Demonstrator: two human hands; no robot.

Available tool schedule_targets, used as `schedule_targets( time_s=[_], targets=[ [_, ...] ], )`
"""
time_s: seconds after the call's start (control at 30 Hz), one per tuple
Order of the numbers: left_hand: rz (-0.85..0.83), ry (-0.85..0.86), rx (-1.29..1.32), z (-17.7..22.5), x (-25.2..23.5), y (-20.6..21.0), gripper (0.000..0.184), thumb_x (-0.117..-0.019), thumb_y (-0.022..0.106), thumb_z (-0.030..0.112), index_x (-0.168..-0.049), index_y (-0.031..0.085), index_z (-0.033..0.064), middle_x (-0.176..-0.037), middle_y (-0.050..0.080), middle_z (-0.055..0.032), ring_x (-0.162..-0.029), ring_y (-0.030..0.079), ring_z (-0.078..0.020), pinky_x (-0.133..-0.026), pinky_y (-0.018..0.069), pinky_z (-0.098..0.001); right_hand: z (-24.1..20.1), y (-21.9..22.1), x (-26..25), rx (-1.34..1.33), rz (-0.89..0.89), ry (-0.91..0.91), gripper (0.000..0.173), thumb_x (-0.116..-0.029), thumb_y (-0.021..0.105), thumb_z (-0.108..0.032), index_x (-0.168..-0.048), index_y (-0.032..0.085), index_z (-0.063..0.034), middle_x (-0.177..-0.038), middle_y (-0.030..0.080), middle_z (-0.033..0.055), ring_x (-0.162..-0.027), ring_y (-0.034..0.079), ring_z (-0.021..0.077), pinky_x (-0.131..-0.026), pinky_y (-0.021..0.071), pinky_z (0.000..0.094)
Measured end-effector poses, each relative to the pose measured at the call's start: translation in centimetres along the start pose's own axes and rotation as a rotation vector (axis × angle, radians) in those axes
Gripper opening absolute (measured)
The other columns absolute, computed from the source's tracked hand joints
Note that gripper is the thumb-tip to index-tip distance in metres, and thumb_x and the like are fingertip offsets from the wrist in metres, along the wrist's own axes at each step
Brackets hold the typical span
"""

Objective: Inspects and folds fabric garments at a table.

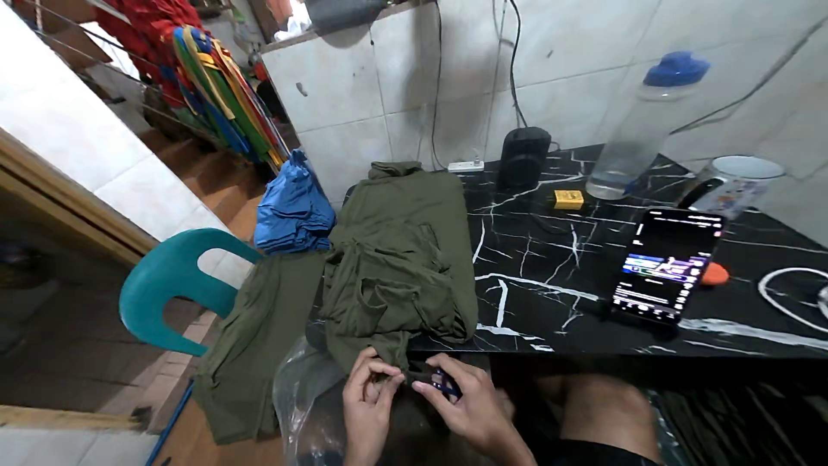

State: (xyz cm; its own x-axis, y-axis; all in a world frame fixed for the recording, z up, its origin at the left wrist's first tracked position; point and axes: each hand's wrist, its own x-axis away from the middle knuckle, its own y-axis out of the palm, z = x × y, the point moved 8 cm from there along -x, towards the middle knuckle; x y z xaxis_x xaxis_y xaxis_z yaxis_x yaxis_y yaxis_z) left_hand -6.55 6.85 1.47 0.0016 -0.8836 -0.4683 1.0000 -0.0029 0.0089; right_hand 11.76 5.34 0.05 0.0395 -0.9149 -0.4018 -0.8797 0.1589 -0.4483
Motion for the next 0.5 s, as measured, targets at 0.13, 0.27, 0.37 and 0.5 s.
schedule_targets(
  time_s=[0.13,0.27,0.37,0.5],
  targets=[
    [-0.027,-0.039,0.041,-0.2,0.5,0.3,0.011,-0.0816,0.082,0.003,-0.09,0.076,0.007,-0.12,0.066,-0.009,-0.1,0.07,-0.0095,-0.075,0.0634,-0.0217,-1.3,1.1,0.2,0.096,0.064,-0.081,0.032,-0.1027,0.056,-0.039,-0.106,0.074,-0.012,-0.077,0.072,0.0021,-0.062,0.066,0.0141,-0.054,0.0551,0.0358],
    [-0.017,-0.028,0.075,-0.3,0.7,-0.1,0.012,-0.0842,0.081,0.006,-0.094,0.075,0.0057,-0.118,0.067,-0.0081,-0.099,0.069,-0.0104,-0.077,0.0629,-0.0227,-0.4,0.7,0.1,-0.093,0.299,0.076,0.036,-0.1002,0.063,-0.04,-0.107,0.072,-0.0064,-0.076,0.067,-0.0001,-0.061,0.059,0.0057,-0.056,0.052,0.0242],
    [0.001,-0.043,0.067,-0.4,0.9,-0.2,0.016,-0.078,0.085,0.002,-0.09,0.075,0.0034,-0.116,0.068,-0.0106,-0.097,0.072,-0.0131,-0.074,0.0654,-0.0265,0.5,1.6,-0.6,-0.543,0.187,0.218,0.041,-0.092,0.075,-0.022,-0.127,0.066,-0.0027,-0.108,0.072,0.0052,-0.087,0.07,0.0107,-0.071,0.0612,0.0257],
    [0.09,-0.122,0.02,-0.6,1.1,-0.4,0.018,-0.0735,0.086,-0.005,-0.088,0.076,-0.0016,-0.091,0.076,-0.0121,-0.08,0.076,-0.0179,-0.068,0.0664,-0.0307,1.1,2.6,-0.5,-0.666,0.113,0.199,0.011,-0.0936,0.072,-0.013,-0.102,0.074,-0.0061,-0.099,0.073,0.0012,-0.074,0.063,0.0044,-0.059,0.0517,0.0194]
  ],
)
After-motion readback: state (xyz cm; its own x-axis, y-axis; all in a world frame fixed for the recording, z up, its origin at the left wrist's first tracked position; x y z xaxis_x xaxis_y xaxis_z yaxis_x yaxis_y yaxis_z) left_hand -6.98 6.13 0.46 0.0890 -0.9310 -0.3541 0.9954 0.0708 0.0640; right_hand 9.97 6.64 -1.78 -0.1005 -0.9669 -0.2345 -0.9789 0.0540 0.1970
